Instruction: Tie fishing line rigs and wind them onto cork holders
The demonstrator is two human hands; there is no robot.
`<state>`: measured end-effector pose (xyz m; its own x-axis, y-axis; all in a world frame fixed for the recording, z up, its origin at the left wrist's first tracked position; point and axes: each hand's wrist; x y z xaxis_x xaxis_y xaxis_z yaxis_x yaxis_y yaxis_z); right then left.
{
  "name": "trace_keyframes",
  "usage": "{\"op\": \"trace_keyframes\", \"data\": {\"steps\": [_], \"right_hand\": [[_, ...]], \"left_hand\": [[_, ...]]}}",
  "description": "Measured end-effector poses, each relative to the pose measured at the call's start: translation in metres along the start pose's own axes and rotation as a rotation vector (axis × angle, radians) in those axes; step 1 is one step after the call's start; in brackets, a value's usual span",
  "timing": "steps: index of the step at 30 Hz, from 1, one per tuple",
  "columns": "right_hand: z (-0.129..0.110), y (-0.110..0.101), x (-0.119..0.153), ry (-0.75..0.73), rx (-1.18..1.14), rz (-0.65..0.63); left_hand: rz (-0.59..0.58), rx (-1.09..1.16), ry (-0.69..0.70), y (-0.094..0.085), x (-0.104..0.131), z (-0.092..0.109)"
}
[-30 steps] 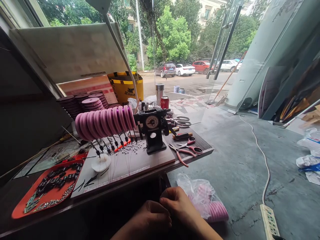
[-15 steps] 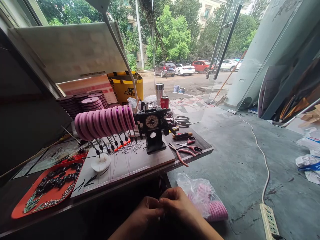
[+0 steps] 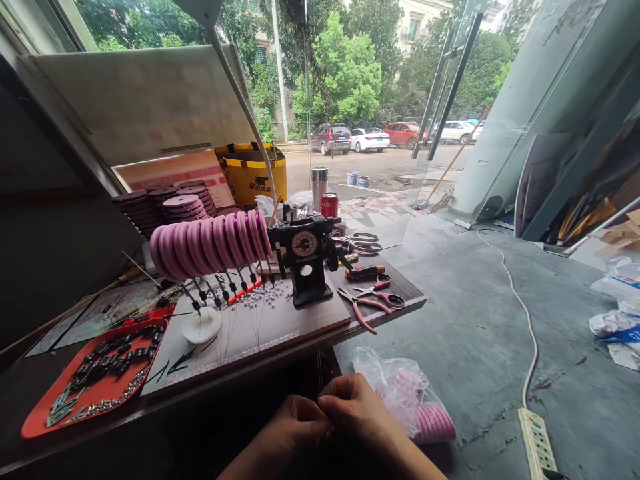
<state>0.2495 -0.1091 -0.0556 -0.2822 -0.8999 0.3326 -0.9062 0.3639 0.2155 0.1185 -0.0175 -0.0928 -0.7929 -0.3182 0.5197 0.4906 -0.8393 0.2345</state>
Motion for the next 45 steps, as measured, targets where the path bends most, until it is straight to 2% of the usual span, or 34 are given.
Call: {"op": "trace_keyframes", "data": {"steps": [11,32,39,42,45], "right_hand": [[0.007,0.001,-0.002,-0.007,-0.008,-0.042],[0.015,0.001,-0.004,-0.013,-0.061,0.03],[0.023,0.004,0.002,-0.003,-0.181,-0.012],[0.028,0.004,0.006,0.011,-0.281,-0.045],[0.03,0.001,0.009,0.03,-0.374,-0.087]], "left_hand": [[-0.001,-0.02,0.002,0.0,-0.002,0.0],[0.049,-0.041,-0.004,0.006,0.007,0.005],[0.077,-0.247,0.028,0.016,0.018,0.02],[0.124,-0.47,0.073,0.017,0.032,0.035],[0.182,-0.763,0.232,0.023,0.047,0.061]]}}
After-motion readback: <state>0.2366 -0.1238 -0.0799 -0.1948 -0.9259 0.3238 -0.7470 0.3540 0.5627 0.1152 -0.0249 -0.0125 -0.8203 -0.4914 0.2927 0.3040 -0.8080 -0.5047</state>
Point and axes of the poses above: each hand's wrist, its own x-axis away from the middle knuckle, its own y-axis out of the palm, z = x × y, and after that the axes turned 9 degrees about -x, right-handed
